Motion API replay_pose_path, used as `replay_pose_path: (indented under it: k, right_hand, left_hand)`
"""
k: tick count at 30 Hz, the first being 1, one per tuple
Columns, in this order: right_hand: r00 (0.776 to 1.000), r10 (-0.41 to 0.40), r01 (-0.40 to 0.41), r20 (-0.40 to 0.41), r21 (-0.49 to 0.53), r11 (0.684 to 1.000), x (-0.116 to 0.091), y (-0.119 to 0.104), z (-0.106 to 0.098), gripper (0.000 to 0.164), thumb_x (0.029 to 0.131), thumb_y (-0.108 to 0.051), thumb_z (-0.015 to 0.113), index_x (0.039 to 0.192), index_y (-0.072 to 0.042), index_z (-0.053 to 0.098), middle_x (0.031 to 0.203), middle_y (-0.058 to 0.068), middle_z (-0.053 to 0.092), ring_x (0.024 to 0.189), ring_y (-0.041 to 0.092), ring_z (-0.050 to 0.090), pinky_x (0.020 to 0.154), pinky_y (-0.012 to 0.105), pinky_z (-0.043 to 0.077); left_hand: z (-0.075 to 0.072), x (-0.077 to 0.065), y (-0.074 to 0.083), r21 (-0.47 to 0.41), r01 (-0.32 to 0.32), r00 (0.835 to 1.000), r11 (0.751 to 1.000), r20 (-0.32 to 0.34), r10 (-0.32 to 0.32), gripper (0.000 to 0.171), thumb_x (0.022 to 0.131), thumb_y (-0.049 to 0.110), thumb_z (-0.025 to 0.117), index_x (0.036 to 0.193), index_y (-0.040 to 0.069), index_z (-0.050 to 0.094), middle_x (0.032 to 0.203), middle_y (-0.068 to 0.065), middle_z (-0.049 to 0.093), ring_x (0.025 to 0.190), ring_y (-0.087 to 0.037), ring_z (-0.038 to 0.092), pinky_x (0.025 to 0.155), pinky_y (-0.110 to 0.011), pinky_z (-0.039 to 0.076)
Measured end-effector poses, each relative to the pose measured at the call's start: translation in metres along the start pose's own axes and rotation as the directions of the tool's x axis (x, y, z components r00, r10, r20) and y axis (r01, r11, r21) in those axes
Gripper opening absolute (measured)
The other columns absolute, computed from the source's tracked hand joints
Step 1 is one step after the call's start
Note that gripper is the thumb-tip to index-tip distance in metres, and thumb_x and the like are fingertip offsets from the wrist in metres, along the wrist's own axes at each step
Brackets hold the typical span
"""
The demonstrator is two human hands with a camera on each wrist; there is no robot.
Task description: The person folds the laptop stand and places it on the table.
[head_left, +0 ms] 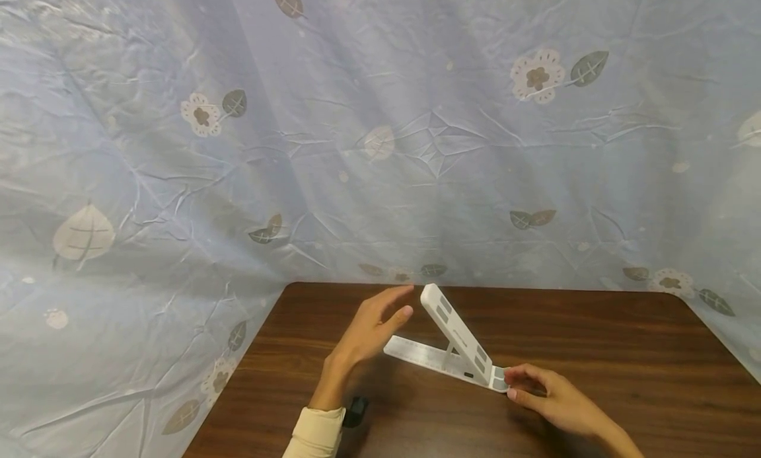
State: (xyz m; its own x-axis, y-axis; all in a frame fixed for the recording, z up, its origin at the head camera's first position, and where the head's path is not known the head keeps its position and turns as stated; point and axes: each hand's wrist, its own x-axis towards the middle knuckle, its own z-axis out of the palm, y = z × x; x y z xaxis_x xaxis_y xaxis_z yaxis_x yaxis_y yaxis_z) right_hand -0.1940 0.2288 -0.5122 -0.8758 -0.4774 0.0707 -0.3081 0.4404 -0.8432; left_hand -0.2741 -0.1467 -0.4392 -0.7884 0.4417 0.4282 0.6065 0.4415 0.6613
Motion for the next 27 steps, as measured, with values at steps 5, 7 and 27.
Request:
replay_pose_path:
  k: [5, 7, 27]
  right_hand:
    - [0.999, -0.020, 0.020, 0.025, 0.023, 1.000, -0.002, 0.000, 0.003, 0.042, 0.110, -0.024, 0.063, 0.139, 0.006, 0.061, 0.138, 0.026, 0.067, 0.116, 0.002, 0.068, 0.091, 0.018, 0.057]
    - [0.999, -0.028, 0.027, 0.039, 0.043, 0.999, -0.001, 0.001, 0.004, 0.041, 0.110, -0.022, 0.062, 0.140, 0.007, 0.060, 0.139, 0.028, 0.066, 0.117, 0.005, 0.070, 0.091, 0.018, 0.058]
    - [0.993, 0.006, -0.021, 0.119, 0.121, 0.992, 0.003, 0.007, 0.009, 0.045, 0.112, -0.025, 0.059, 0.144, 0.007, 0.057, 0.143, 0.031, 0.061, 0.116, -0.007, 0.064, 0.092, 0.018, 0.058]
  left_hand:
    - [0.002, -0.001, -0.012, 0.011, 0.067, 0.998, 0.998, 0.020, -0.067, 0.055, 0.110, 0.041, 0.060, 0.156, 0.010, 0.056, 0.159, -0.010, 0.058, 0.151, -0.032, 0.053, 0.122, -0.057, 0.046]
    - [0.002, -0.001, -0.015, 0.027, 0.084, 0.996, 0.996, 0.026, -0.085, 0.056, 0.110, 0.041, 0.061, 0.156, 0.010, 0.056, 0.159, -0.011, 0.059, 0.150, -0.034, 0.054, 0.121, -0.058, 0.048]
    - [0.029, -0.004, -0.052, 0.186, 0.233, 0.917, 0.955, 0.286, -0.279, 0.061, 0.112, 0.045, 0.055, 0.156, 0.003, 0.053, 0.160, -0.018, 0.057, 0.146, -0.041, 0.056, 0.122, -0.059, 0.046]
